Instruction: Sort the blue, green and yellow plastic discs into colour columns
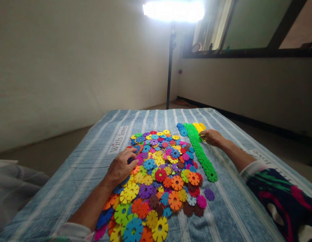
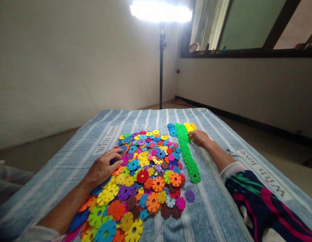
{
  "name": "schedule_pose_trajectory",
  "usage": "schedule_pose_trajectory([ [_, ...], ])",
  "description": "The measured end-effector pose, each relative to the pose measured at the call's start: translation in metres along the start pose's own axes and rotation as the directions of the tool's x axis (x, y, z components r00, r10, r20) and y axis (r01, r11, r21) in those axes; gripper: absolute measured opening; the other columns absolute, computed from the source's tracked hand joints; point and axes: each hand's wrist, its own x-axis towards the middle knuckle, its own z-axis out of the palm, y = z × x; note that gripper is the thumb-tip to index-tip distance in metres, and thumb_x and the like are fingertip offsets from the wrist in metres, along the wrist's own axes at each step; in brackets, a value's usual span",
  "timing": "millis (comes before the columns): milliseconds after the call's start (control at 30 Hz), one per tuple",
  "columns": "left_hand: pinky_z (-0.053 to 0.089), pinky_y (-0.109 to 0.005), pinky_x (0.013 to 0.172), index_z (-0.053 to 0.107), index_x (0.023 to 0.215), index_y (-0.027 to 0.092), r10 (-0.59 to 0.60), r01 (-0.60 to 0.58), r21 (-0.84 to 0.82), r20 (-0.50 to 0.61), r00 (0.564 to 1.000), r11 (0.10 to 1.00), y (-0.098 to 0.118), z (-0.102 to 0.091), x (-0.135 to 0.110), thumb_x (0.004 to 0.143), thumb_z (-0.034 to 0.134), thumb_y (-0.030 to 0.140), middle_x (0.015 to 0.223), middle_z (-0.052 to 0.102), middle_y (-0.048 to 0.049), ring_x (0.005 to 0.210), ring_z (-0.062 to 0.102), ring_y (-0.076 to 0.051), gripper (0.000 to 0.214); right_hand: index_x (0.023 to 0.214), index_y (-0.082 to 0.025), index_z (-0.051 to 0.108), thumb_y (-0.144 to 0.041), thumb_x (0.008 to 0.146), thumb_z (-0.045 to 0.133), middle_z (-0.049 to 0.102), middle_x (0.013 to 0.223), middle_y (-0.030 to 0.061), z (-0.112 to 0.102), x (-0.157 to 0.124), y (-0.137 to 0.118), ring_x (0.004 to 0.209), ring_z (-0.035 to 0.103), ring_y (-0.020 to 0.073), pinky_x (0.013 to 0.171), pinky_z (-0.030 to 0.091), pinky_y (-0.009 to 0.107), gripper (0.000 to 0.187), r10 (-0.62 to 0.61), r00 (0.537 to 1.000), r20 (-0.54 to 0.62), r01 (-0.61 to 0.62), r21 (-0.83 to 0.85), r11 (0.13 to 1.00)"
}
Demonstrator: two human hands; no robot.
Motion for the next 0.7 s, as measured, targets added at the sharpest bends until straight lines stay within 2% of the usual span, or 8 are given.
schedule_pose_trajectory([
  [67,0.044,-0.038,0.099,0.06,0.066,0.022,0.002,-0.002,0.0,-0.002,1.0,1.0,-0.001,0.0,0.0,0.072,0.054,0.037,0.113,0.068,-0.0093,0.109,0.06,-0.026,0.018,0.095,-0.026,0.071,-0.029,0.085,0.048,0.07,0.086,0.0048,-0.003,-0.003,-0.001,0.074,0.06,0.0166,0.057,0.031,0.023,0.025,0.026,1.0,-0.007,-0.026,-0.002,1.0],
  [233,0.044,-0.04,0.099,0.06,0.066,0.021,-0.003,0.003,0.001,0.004,1.0,1.0,-0.003,0.001,-0.002,0.072,0.053,0.035,0.113,0.067,-0.0113,0.109,0.06,-0.027,0.017,0.084,-0.024,0.071,-0.029,0.088,0.045,0.069,0.078,0.0036,-0.019,-0.018,-0.015,0.069,0.06,0.0156,0.054,0.028,0.023,0.026,0.008,1.0,-0.026,-0.008,-0.008,1.0],
  [333,0.044,-0.041,0.099,0.06,0.065,0.021,-0.004,0.004,-0.001,0.004,1.0,1.0,-0.002,0.001,-0.002,0.072,0.054,0.034,0.113,0.067,-0.0117,0.109,0.06,-0.027,0.016,0.081,-0.023,0.07,-0.028,0.088,0.045,0.069,0.076,0.0034,-0.028,-0.03,-0.036,0.07,0.061,0.0159,0.056,0.028,0.024,0.026,-0.035,0.998,-0.044,0.034,-0.003,0.999],
  [467,0.043,-0.041,0.099,0.059,0.065,0.021,-0.012,0.012,-0.007,0.0,1.0,1.0,0.002,0.001,-0.004,0.071,0.054,0.031,0.113,0.067,-0.0115,0.109,0.06,-0.027,0.013,0.089,-0.025,0.07,-0.03,0.089,0.047,0.069,0.074,0.0032,-0.036,-0.05,-0.077,0.067,0.061,0.0157,0.056,0.027,0.024,0.024,-0.145,0.988,-0.061,0.148,0.048,0.988],
  [567,0.044,-0.041,0.099,0.059,0.064,0.021,-0.015,0.015,-0.012,-0.002,1.0,1.0,0.005,-0.001,-0.005,0.07,0.054,0.03,0.113,0.067,-0.0112,0.108,0.061,-0.026,0.012,0.085,-0.023,0.069,-0.026,0.088,0.05,0.067,0.072,0.0023,-0.039,-0.068,-0.114,0.063,0.058,0.0134,0.055,0.027,0.024,0.02,-0.297,0.953,-0.062,0.302,0.11,0.947],
  [700,0.044,-0.041,0.098,0.058,0.063,0.021,-0.01,0.01,-0.028,0.002,1.0,1.0,0.009,-0.003,-0.006,0.071,0.053,0.029,0.112,0.068,-0.0115,0.107,0.061,-0.025,0.012,0.081,-0.02,0.066,-0.021,0.087,0.053,0.065,0.075,0.0028,-0.039,-0.091,-0.163,0.069,0.054,0.0137,0.058,0.03,0.026,0.014,-0.494,0.857,-0.146,0.513,0.162,0.843],
])
